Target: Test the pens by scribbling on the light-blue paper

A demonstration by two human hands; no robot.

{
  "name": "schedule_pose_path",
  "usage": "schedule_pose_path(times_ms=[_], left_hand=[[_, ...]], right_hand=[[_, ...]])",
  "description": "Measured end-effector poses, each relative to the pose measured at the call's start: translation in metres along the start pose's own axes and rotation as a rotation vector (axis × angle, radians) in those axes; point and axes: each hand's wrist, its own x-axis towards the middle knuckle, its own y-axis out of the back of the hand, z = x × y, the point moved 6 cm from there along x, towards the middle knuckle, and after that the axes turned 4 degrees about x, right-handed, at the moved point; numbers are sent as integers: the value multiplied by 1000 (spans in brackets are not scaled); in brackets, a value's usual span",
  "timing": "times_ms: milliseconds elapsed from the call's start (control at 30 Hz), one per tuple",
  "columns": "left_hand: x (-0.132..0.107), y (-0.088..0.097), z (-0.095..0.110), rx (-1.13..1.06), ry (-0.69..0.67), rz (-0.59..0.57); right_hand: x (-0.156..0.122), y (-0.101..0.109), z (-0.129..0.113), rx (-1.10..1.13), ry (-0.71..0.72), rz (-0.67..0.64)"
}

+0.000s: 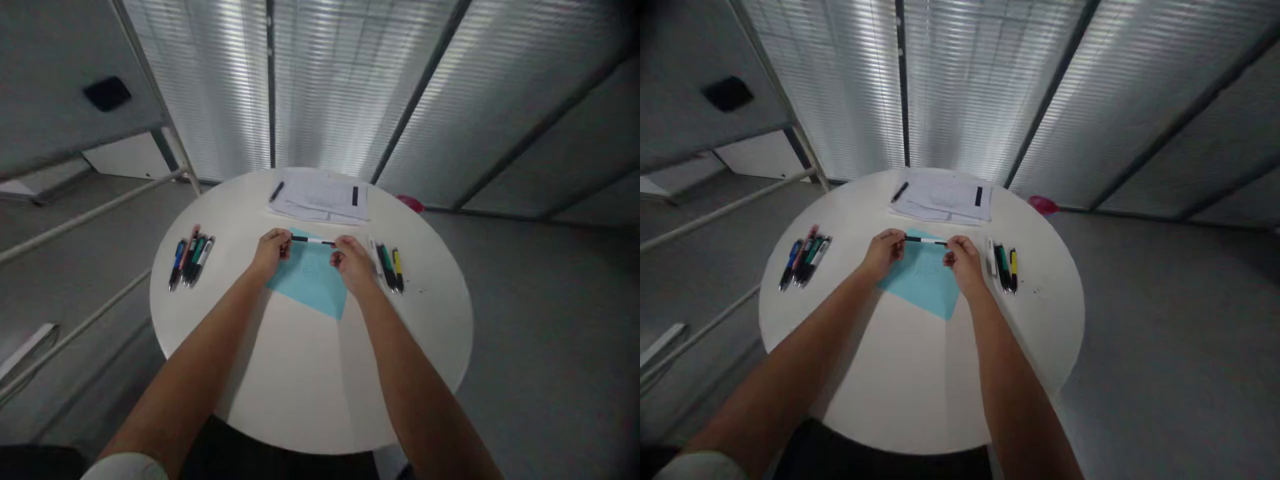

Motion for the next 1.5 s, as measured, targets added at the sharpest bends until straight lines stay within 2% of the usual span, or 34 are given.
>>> schedule_pose_path(times_ms=[267, 567, 733, 1067, 1233, 1500], left_hand=[[0, -3, 0, 4, 10, -2], [-1, -3, 1, 0, 27, 32], [-1, -4, 1, 6, 7, 22], [-2, -6, 4, 13, 15, 25], [-3, -5, 4, 18, 8, 26], [-1, -2, 3, 16, 30, 95]], right_hand=[[2, 2, 1, 29, -34, 60], [-2, -3, -6, 12, 26, 13], [-1, -3, -4, 53, -28, -17], [2, 2, -1, 6, 7, 72], [2, 1, -1, 13, -15, 47], [1, 4, -2, 92, -27, 64]])
